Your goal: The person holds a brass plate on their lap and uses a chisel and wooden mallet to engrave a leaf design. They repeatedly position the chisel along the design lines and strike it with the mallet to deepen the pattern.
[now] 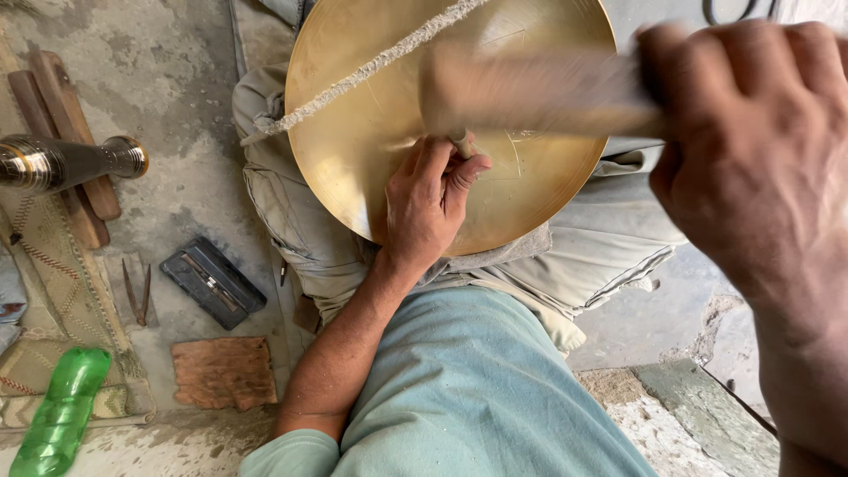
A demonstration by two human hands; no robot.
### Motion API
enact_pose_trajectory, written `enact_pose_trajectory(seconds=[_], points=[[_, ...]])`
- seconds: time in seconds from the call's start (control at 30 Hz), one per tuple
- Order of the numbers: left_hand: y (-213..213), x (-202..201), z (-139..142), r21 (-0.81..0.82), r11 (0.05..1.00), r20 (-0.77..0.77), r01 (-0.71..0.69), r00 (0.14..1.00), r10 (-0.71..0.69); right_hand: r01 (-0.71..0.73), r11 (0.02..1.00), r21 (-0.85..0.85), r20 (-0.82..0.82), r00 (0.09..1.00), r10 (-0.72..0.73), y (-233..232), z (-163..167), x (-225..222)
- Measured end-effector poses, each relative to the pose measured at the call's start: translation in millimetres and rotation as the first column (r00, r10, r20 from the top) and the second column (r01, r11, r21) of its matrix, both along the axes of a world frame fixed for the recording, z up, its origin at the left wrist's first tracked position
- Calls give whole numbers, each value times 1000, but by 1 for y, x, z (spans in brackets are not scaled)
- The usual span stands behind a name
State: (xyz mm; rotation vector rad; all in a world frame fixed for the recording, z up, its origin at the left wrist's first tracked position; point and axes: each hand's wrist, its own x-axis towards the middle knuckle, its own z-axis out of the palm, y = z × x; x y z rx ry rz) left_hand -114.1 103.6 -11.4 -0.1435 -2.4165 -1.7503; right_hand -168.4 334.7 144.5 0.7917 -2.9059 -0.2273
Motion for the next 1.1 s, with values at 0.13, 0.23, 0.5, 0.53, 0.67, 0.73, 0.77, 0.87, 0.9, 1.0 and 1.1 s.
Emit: enact_pose_trajectory(seconds=[0.13, 0.23, 0.5, 0.53, 0.67, 0.73, 0.77, 0.87, 0.9, 1.0, 1.1], points=[[-1, -1, 0, -39, 999, -6, 12, 1000, -12, -34, 997, 69, 15, 999, 33, -11, 14, -1], [-1, -2, 0, -54, 998, -1, 10, 1000, -10, -45, 997, 70, 6, 999, 44, -13, 15, -2], [2, -2, -2, -86, 996, -61, 4, 998, -10, -50, 994, -97, 54, 997, 56, -1, 1, -7], [2, -2, -2, -104, 995, -48, 6, 999, -11, -45, 990, -134, 70, 996, 55, 1, -1, -7], [2, -1, -2, -114, 993, -14, 13, 1000, -15, 34, 933, -357, 172, 985, 30, 8, -8, -10], [2, -1, -2, -139, 990, 12, 24, 1000, -22, 10, 958, -288, 124, 992, 27, 10, -10, -11], [3, -2, -3, -180, 983, 36, 28, 999, -22, -2, 969, -246, 104, 994, 28, 11, -10, -11], [3, -1, -3, -158, 987, 22, 27, 999, -24, -5, 981, -194, 97, 995, 24, 11, -11, -12], [4, 0, -3, -125, 992, 3, 23, 1000, -23, -10, 984, -179, 94, 995, 27, 11, -11, -12], [4, 1, -2, -109, 994, 28, 16, 1000, -13, -71, 995, -72, 33, 997, 73, 10, -11, -13], [5, 1, -2, -216, 976, 82, 36, 996, -19, -58, 992, -113, 47, 997, 64, 7, -10, -14]])
